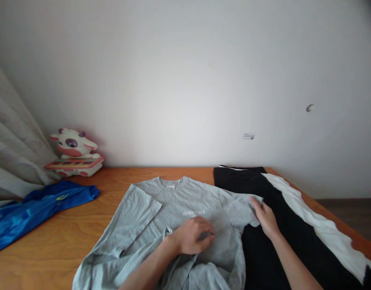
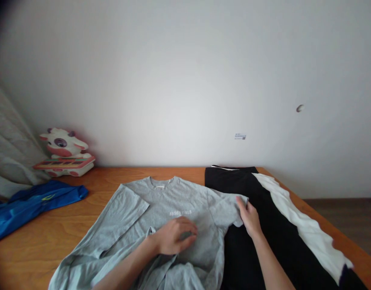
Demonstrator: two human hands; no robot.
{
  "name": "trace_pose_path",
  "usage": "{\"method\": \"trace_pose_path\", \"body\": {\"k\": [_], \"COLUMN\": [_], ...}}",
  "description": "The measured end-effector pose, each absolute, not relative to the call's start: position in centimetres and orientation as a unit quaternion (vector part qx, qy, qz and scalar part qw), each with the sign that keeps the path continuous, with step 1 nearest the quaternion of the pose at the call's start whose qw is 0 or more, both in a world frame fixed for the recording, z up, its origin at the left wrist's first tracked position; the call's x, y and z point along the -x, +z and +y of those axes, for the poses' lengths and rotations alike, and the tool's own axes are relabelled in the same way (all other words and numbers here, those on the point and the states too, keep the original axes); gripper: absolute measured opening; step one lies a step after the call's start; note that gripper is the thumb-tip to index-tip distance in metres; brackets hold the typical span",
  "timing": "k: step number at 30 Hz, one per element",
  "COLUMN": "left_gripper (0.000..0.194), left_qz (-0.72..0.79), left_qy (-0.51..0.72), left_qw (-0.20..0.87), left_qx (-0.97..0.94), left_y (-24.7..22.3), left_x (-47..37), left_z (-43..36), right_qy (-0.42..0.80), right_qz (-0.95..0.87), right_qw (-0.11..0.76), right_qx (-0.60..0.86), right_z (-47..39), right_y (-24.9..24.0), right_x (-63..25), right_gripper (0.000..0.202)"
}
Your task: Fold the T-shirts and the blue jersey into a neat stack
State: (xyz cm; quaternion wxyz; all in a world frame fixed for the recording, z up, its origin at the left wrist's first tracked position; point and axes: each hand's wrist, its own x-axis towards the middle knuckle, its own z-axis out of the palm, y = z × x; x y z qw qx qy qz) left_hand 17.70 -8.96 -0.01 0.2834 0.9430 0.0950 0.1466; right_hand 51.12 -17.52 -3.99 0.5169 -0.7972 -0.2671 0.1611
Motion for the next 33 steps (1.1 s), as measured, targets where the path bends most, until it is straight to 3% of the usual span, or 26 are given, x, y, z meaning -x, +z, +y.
{"method": "trace_pose_path", "body": {"k": [4, 8, 12, 15, 19, 22, 26, 30, 33], "left_gripper": [0.054, 0.062, 0.053, 0.063, 0.077, 0.069, 0.045, 0.053, 0.044], "left_qz": [0.117, 0.096, 0.164, 0.233, 0.221, 0.214, 0.286, 0.303, 0.345], "left_qy": [0.154, 0.148, 0.222, 0.275, 0.314, 0.316, 0.363, 0.435, 0.444], "left_qw": [0.235, 0.297, 0.483, 0.650, 0.808, 0.854, 0.830, 0.785, 0.735], "left_qx": [-0.953, -0.938, -0.831, -0.669, -0.446, -0.354, -0.314, -0.320, -0.380], "left_y": [-1.9, -3.5, -3.7, -3.8, -3.7, -3.5, -4.0, -4.4, -4.3], "left_x": [-19.4, -19.5, -19.5, -19.7, -19.9, -19.9, -20.1, -20.4, -20.1], "left_z": [-9.2, -9.0, -8.4, -7.7, -6.7, -6.3, -6.1, -6.1, -6.0], "right_qy": [0.207, 0.243, 0.226, 0.226, 0.366, 0.227, 0.051, -0.021, -0.067], "right_qz": [-0.288, -0.322, -0.290, -0.314, -0.564, -0.668, -0.673, -0.688, -0.700], "right_qw": [0.578, 0.536, 0.498, 0.512, 0.440, 0.350, 0.255, 0.217, 0.211], "right_qx": [0.735, 0.742, 0.785, 0.767, 0.594, 0.615, 0.692, 0.693, 0.679], "right_z": [-19.0, -19.2, -17.2, -15.3, -15.5, -17.6, -20.7, -22.4, -22.9], "right_y": [-4.7, -3.9, -1.3, 1.8, 5.9, 5.7, 0.6, -3.9, -4.4], "right_x": [-50.8, -50.7, -48.5, -44.5, -38.5, -36.0, -35.7, -36.1, -36.4], "right_gripper": [0.058, 0.049, 0.047, 0.054, 0.061, 0.056, 0.069, 0.043, 0.035]}}
